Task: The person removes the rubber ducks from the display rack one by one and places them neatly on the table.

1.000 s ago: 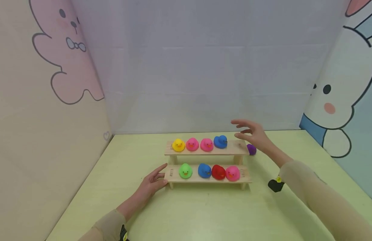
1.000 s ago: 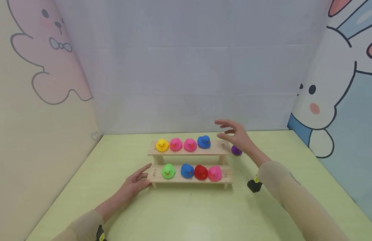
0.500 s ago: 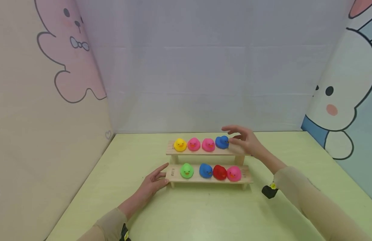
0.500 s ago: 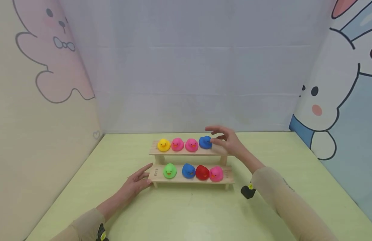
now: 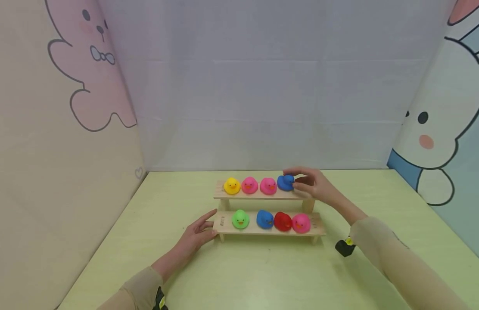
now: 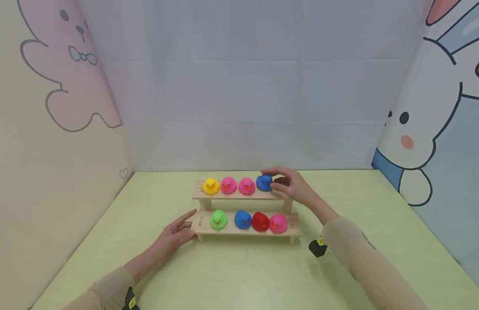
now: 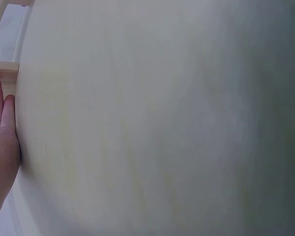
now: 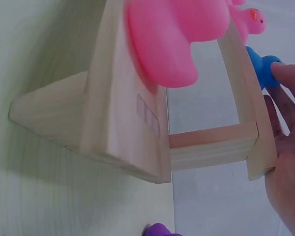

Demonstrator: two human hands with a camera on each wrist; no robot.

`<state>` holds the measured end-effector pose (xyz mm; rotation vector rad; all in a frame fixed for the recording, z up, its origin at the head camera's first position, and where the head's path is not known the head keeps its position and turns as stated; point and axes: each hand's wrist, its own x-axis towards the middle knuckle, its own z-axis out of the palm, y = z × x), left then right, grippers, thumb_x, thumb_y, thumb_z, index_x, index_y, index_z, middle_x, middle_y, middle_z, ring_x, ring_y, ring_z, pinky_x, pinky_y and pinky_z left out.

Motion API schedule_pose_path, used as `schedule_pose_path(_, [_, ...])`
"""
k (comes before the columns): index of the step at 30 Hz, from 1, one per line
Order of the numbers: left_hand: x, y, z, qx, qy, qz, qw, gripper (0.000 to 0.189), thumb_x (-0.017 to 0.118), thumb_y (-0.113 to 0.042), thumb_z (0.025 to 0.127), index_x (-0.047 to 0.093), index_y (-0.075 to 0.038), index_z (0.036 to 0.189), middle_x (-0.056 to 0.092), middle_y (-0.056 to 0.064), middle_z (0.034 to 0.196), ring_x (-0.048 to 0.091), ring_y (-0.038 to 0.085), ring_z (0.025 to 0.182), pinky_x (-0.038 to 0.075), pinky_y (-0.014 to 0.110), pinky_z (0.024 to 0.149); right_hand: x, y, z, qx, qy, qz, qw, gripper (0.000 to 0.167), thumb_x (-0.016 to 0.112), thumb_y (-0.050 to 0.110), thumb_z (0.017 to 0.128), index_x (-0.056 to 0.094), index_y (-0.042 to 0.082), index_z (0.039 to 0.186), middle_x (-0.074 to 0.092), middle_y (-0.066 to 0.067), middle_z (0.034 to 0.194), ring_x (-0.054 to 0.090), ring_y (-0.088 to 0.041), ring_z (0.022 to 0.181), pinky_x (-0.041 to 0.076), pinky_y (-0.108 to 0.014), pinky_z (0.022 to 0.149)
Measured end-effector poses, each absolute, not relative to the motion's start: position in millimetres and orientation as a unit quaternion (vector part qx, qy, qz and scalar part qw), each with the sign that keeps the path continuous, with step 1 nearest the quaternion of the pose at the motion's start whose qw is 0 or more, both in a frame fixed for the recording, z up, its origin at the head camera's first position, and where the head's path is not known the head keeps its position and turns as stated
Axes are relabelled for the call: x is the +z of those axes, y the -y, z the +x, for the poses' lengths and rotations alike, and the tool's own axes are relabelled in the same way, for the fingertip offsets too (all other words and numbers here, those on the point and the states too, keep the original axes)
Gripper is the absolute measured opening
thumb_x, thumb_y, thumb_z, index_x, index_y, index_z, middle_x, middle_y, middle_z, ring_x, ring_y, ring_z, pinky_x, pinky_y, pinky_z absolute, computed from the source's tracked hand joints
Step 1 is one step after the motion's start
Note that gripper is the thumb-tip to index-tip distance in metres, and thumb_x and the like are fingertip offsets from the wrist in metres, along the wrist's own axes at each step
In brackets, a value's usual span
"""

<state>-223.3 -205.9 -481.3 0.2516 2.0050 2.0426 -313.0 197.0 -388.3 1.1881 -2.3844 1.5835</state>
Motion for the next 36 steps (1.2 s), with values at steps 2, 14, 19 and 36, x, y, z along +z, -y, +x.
schedule_pose_path(2, [-481.2, 206.0, -223.8, 0.702, -0.694, 0.088, 0.134, 0.067, 0.065, -0.009, 0.093, 0.035, -0.015, 0.152, 0.056, 0.019, 0.127, 0.06, 0.024, 0.109, 0.047, 0.03, 0.095, -388.6, -197.6, -312.5, 0.508, 0.771, 0.383, 0.022, 0.04, 0.059, -0.003, 0.094, 0.054, -0.004, 0.134, 0.055, -0.021, 0.132, 0.054, -0.037, 0.116, 0.046, -0.026, 0.096])
schedule_pose_path(14, [-480.2, 207.0, -222.3, 0.7, -0.694, 0.099, 0.139, 0.067, 0.063, -0.007, 0.095, 0.032, -0.013, 0.153, 0.054, 0.021, 0.129, 0.06, 0.023, 0.11, 0.046, 0.031, 0.097, -389.5, -197.2, -310.2, 0.534, 0.773, 0.343, 0.005, 0.039, 0.065, 0.0, 0.092, 0.058, -0.004, 0.13, 0.059, -0.016, 0.127, 0.056, -0.043, 0.109, 0.049, -0.027, 0.092])
schedule_pose_path(19, [-480.6, 206.8, -223.1, 0.7, -0.695, 0.093, 0.139, 0.067, 0.064, -0.008, 0.094, 0.033, -0.015, 0.153, 0.055, 0.019, 0.128, 0.059, 0.023, 0.112, 0.045, 0.031, 0.098, -388.9, -197.9, -310.0, 0.538, 0.774, 0.334, -0.001, 0.038, 0.067, 0.002, 0.091, 0.061, 0.0, 0.129, 0.06, -0.015, 0.125, 0.056, -0.045, 0.106, 0.05, -0.027, 0.091])
schedule_pose_path(36, [-482.9, 206.3, -225.2, 0.699, -0.697, 0.085, 0.134, 0.067, 0.065, -0.008, 0.093, 0.034, -0.015, 0.153, 0.057, 0.018, 0.126, 0.061, 0.024, 0.108, 0.047, 0.03, 0.095, -387.6, -198.7, -309.5, 0.543, 0.77, 0.336, -0.008, 0.038, 0.065, 0.003, 0.092, 0.06, 0.0, 0.13, 0.059, -0.016, 0.125, 0.056, -0.045, 0.107, 0.05, -0.028, 0.091])
